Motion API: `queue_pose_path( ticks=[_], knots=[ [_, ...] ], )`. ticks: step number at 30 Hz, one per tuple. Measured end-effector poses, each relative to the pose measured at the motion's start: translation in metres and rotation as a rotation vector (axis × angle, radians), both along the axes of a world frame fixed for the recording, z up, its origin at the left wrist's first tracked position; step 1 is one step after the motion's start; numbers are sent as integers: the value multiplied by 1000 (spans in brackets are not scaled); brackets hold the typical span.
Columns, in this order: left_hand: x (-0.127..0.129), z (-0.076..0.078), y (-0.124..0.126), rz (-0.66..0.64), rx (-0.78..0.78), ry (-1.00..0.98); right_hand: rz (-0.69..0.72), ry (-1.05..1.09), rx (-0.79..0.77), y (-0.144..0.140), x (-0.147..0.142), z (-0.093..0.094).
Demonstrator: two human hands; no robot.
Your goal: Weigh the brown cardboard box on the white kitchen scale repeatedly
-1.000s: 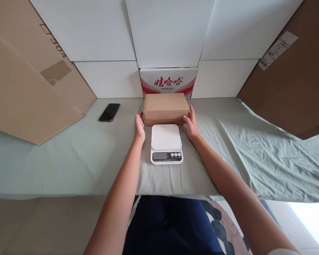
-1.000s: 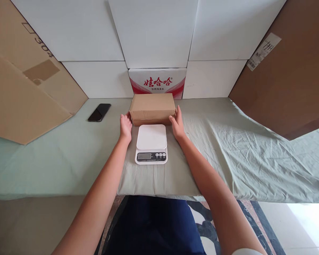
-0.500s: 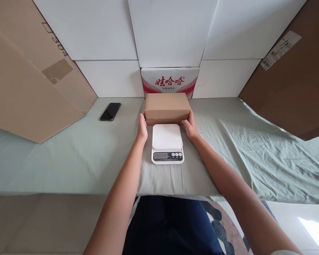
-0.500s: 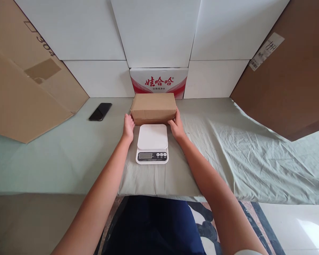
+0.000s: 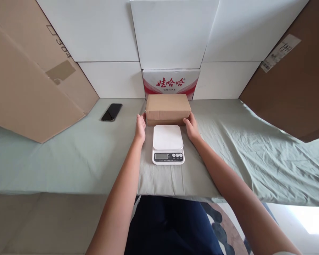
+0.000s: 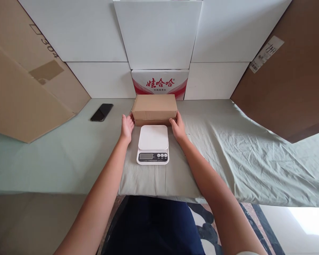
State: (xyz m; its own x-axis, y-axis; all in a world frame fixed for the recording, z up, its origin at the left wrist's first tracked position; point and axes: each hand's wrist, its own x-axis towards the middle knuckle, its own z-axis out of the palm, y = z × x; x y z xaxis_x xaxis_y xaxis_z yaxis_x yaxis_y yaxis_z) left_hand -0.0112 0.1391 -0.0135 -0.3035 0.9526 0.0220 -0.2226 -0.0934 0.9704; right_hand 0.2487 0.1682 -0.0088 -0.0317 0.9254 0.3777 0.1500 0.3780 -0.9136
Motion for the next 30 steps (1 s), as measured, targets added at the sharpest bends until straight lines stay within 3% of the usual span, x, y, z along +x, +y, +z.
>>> queue_pose_path(
  ticks=[7, 17, 25, 30],
  knots=[
    [10, -2, 2, -23, 64, -4, 1, -30, -41, 3, 1, -7],
    [12, 8, -13, -34, 149, 40, 53, 7, 137, -6, 3, -1],
    [18, 23, -73, -100, 295, 140, -32, -39, 262, -54, 6, 4],
    [22, 18, -121, -115, 301, 154, -27, -32, 241, -100, 13, 0]
  ],
)
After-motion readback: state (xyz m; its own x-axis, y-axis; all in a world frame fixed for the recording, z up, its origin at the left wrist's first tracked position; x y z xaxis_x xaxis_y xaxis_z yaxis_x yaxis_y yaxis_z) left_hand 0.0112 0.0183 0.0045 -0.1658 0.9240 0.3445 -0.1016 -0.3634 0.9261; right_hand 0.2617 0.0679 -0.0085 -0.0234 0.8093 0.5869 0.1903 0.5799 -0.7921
